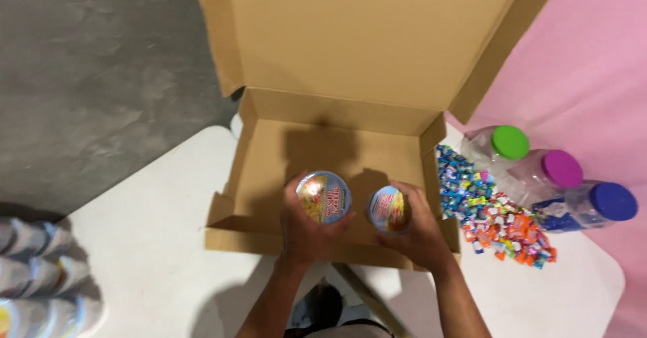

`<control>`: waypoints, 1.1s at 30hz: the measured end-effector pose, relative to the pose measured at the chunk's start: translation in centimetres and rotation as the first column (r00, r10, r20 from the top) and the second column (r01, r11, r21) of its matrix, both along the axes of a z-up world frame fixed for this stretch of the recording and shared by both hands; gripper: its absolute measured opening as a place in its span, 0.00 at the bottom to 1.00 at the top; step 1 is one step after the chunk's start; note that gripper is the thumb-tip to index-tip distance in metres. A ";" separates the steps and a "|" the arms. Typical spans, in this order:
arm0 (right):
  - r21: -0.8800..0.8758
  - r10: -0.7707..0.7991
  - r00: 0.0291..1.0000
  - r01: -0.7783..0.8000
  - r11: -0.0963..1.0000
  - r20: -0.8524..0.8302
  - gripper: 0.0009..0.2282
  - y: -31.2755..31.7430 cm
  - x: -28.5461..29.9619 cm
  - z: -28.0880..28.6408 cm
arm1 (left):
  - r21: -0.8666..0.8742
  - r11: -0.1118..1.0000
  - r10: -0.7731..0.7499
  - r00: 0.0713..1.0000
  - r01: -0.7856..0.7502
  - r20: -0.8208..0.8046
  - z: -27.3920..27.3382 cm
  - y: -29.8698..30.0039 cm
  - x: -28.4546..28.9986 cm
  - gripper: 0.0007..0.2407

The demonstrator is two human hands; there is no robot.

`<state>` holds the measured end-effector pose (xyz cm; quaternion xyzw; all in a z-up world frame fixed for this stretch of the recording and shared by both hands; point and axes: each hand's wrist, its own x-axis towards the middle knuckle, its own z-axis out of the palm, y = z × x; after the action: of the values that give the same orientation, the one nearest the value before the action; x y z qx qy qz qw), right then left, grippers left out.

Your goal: The person places stacks of cup noodles into a large cardboard box by hand.

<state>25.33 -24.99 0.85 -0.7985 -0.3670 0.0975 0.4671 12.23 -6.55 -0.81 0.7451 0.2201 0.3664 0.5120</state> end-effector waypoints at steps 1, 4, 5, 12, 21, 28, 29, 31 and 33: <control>-0.004 0.000 1.000 0.000 1.000 0.014 0.42 -0.2 0.7 0.2 | 0.008 0.999 0.039 0.999 -0.039 -0.027 0.2 -0.1 1.0 0.43; -0.212 -0.151 0.988 0.150 0.966 0.009 0.34 -0.9 1.9 -0.2 | -0.109 0.994 0.013 0.999 -0.017 -0.044 -0.3 -0.8 3.0 0.45; -0.212 -0.156 0.988 0.154 0.965 0.007 0.34 -1.1 2.4 -0.7 | -0.108 0.994 0.008 0.999 -0.013 -0.046 -0.4 -1.1 3.6 0.45; -0.298 -0.122 0.990 0.138 0.945 0.069 0.39 -2.6 6.1 -5.5 | -0.002 0.999 0.039 0.994 -0.040 -0.098 -2.3 -1.8 7.0 0.42; -0.521 0.045 0.996 0.002 0.853 0.077 0.44 -0.5 9.6 -6.5 | 0.235 0.929 -0.160 0.882 0.286 -0.443 -7.2 2.4 11.1 0.43; -0.546 0.139 0.988 -0.155 0.823 -0.070 0.48 0.4 11.0 -8.8 | 0.020 0.667 -0.483 0.452 0.745 -0.750 -11.6 6.1 12.5 0.44; -0.549 0.133 0.989 -0.151 0.822 -0.072 0.48 0.4 10.9 -9.2 | 0.017 0.662 -0.488 0.447 0.749 -0.750 -12.4 6.0 12.3 0.44; -0.541 0.152 0.982 -0.187 0.820 -0.108 0.47 0.7 11.2 -9.9 | 0.091 0.662 -0.434 0.479 0.744 -0.763 -13.9 6.2 12.4 0.43; -0.508 0.165 0.982 -0.187 0.840 -0.089 0.46 0.5 11.7 -11.4 | 0.073 0.655 -0.443 0.461 0.752 -0.769 -14.9 6.6 12.3 0.45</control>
<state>37.02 -24.54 -10.55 -0.8548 -0.3895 0.2512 0.2335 24.55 0.06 -15.75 0.9400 0.0298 -0.1137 0.3203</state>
